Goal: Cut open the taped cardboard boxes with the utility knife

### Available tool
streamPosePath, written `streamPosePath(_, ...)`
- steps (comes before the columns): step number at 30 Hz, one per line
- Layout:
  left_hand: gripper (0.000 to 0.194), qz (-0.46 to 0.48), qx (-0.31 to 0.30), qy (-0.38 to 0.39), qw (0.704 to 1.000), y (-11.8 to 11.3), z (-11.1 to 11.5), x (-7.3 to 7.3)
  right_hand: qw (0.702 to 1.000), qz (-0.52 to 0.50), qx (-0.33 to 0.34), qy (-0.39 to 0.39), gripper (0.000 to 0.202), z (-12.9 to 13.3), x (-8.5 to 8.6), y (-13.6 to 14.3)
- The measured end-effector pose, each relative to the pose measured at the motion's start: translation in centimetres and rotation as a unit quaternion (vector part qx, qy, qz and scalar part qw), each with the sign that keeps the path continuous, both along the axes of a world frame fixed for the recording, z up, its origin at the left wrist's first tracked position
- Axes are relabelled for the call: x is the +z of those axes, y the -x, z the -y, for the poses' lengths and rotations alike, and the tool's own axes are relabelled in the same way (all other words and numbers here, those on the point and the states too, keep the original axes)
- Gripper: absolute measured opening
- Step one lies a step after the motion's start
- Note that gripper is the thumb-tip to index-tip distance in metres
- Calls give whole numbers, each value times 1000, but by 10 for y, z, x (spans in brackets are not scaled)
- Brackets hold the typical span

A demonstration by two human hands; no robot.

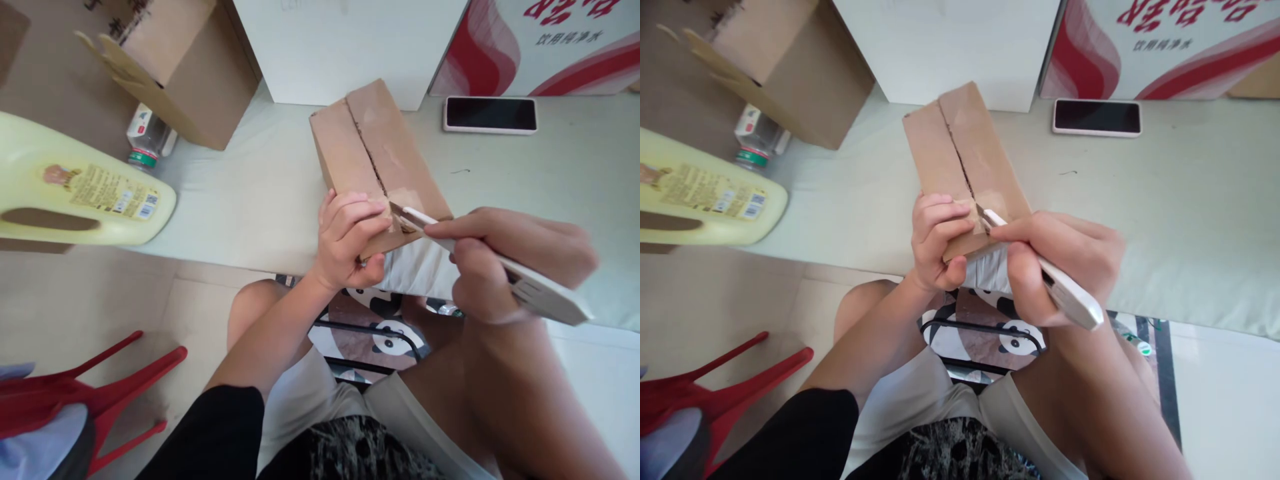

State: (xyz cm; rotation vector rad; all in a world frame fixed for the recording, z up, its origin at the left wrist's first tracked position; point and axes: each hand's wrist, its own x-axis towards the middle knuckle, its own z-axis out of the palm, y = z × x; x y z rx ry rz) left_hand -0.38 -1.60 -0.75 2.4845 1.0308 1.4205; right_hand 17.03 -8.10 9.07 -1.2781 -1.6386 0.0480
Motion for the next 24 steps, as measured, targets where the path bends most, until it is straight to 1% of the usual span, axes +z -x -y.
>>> streamPosePath(4, 56, 15, -35, -41, 998, 1, -1, 2, 1000, 4, -5, 10, 20, 3, 1, -1)
streamPosePath(8, 57, 9, -18, -68, 997, 0, -2, 3, 1000, -8, -8, 12, 20, 6, 4, -1)
streamPosePath(11, 51, 40, -32, -77, 996, -1, -3, 2, 999, -10, -18, 30, 20, 8, 7, 0)
streamPosePath(13, 51, 39, -35, -79, 995, 0, -5, 1, 999, -21, -9, 32, 20, 7, 7, -1)
streamPosePath(17, 51, 23, -32, -94, 995, 2, -7, 2, 998, -48, 9, 34, 20, 3, 4, -3)
streamPosePath(20, 46, 37, -45, -112, 992, 3, -9, 4, 998, -62, 12, 22, 23, 0, 1, -4)
streamPosePath(22, 46, 34, -38, -118, 992, 3, -9, 4, 997, -70, 7, 21, 26, -1, 0, -4)
streamPosePath(24, 47, 32, -31, -117, 992, 2, -8, 4, 996, -73, -7, 57, 23, -2, -1, -2)
